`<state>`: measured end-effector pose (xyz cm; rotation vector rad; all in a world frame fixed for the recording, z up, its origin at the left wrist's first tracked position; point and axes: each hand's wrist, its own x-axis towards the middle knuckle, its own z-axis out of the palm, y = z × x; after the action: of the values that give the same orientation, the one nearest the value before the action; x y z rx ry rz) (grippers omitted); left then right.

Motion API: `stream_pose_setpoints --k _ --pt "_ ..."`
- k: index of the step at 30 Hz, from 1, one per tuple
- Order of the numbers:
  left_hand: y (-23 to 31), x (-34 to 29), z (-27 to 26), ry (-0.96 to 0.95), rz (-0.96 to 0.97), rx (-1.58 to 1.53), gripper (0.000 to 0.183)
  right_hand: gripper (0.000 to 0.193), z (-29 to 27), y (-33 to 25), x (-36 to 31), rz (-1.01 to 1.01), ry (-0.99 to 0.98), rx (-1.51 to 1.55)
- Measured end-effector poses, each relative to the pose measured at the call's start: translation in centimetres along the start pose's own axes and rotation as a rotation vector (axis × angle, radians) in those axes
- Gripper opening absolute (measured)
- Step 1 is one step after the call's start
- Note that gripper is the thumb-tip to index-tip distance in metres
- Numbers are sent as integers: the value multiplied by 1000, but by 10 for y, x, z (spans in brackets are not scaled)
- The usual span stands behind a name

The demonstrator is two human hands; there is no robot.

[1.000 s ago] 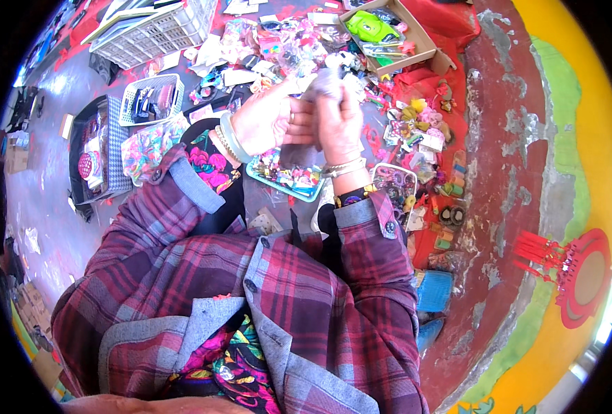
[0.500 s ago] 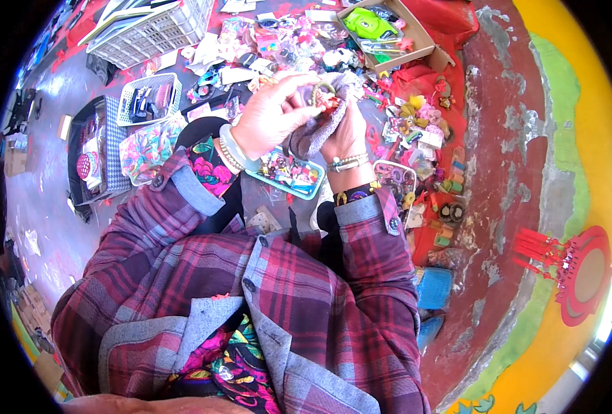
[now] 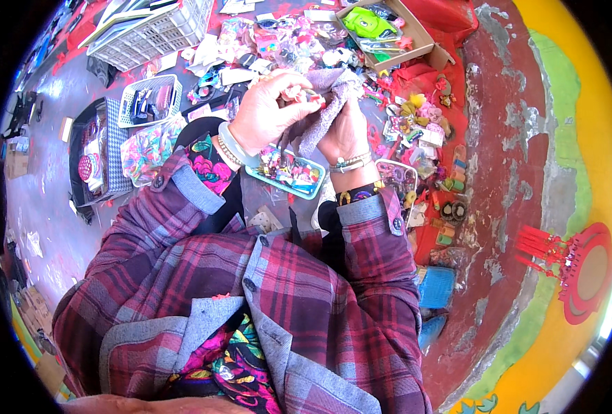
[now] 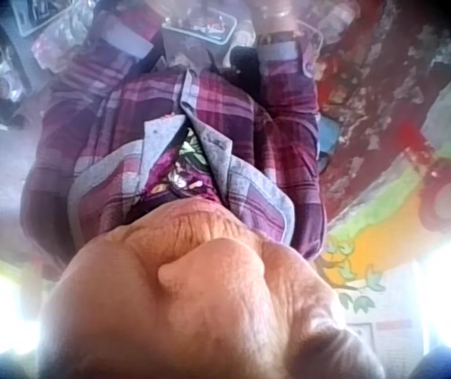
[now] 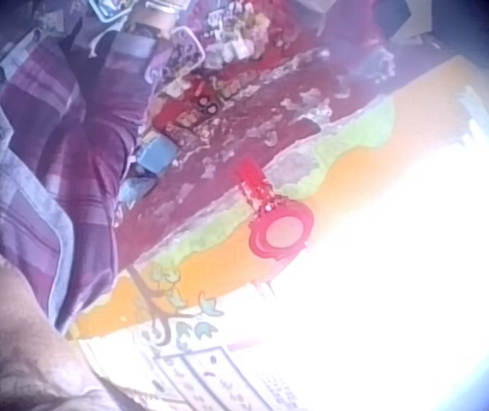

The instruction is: The person sits on the floor and sorts through a large pile of colorful craft supplies and decorations. They pick up individual items, wipe them with a cloth, and place them into a small blue basket or a white basket nearby.

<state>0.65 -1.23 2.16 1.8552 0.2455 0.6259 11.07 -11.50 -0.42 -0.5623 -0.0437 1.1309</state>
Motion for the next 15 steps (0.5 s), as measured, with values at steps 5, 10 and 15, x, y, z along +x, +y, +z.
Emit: stream_pose_setpoints --k 5,10,15 --pt "-13 3 2 63 -196 -53 29 39 14 2 -7 -67 65 -159" --pt "-12 -3 13 14 68 215 33 26 22 19 -12 -232 102 -583" --pt "-5 -5 13 -46 24 116 30 14 20 16 -10 -333 207 -549"
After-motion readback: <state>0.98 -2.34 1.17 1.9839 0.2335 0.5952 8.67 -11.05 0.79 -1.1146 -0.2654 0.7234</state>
